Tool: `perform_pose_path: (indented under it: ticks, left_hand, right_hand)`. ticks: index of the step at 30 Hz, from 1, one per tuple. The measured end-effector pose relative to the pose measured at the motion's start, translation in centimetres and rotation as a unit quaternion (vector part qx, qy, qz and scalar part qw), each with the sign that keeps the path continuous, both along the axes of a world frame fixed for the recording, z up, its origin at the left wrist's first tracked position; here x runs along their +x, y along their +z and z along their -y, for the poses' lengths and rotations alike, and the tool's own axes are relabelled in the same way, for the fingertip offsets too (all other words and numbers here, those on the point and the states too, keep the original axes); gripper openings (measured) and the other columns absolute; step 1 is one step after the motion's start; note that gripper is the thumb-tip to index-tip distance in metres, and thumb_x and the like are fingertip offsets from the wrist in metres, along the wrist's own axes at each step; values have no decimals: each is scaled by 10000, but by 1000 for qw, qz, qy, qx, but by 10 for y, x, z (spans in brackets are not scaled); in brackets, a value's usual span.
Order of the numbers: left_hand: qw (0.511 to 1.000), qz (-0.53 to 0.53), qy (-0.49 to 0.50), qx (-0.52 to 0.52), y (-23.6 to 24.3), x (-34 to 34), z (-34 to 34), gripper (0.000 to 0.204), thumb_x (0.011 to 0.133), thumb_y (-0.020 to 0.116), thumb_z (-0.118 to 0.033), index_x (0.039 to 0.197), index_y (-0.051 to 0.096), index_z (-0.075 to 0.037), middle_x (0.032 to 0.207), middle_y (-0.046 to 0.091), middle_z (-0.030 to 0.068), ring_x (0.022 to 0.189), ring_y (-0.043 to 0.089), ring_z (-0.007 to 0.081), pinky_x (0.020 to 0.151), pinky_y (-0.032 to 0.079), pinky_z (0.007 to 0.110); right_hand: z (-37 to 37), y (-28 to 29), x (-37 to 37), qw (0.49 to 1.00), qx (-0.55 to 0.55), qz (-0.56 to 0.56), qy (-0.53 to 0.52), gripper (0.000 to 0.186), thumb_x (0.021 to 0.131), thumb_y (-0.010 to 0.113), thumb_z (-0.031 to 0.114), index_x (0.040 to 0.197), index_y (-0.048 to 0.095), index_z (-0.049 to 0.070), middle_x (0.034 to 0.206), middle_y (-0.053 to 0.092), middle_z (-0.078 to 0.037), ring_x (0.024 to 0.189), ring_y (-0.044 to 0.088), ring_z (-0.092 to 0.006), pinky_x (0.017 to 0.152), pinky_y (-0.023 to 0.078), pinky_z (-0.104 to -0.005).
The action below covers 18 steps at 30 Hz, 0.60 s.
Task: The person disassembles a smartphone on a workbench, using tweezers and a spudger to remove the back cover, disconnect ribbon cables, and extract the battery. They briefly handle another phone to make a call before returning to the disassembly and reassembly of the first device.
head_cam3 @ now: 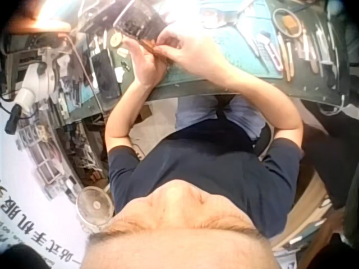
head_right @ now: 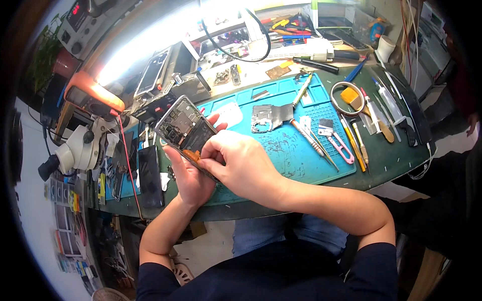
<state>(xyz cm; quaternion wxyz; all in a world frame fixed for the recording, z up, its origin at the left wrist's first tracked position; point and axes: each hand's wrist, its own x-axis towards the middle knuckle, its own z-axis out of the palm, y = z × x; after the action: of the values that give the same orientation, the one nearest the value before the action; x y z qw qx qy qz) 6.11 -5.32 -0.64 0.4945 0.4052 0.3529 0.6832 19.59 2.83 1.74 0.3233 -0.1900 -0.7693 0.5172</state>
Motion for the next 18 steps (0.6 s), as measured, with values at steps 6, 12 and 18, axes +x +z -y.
perform_pose_path:
  ticks: [6,12,18]
  left_hand:
    - [999,-19,29,-4,-3,0,-3,1024,964,221,-842,1629,262,-65,1648,359,102,1484,408,253,1206,374,458]
    - [999,-15,46,-5,-6,-1,-4,1013,965,232,-837,1611,283,-58,1626,381,107,1442,451,247,1168,414,451]
    - [999,-10,43,-2,-6,-4,-5,1019,957,236,-846,1590,325,-52,1594,425,116,1417,481,253,1164,419,448]
  right_hand:
    - [0,-9,-2,994,96,-23,-38,142,888,805,121,913,722,10,825,705,-76,712,702,-144,622,549,-311]
    - [3,-12,-4,993,99,-46,-44,154,880,789,71,997,704,16,843,727,-81,748,735,-154,624,565,-301]
    - [4,-8,-6,996,75,-46,-36,235,872,760,34,1085,662,22,867,736,-77,777,738,-181,659,572,-311]
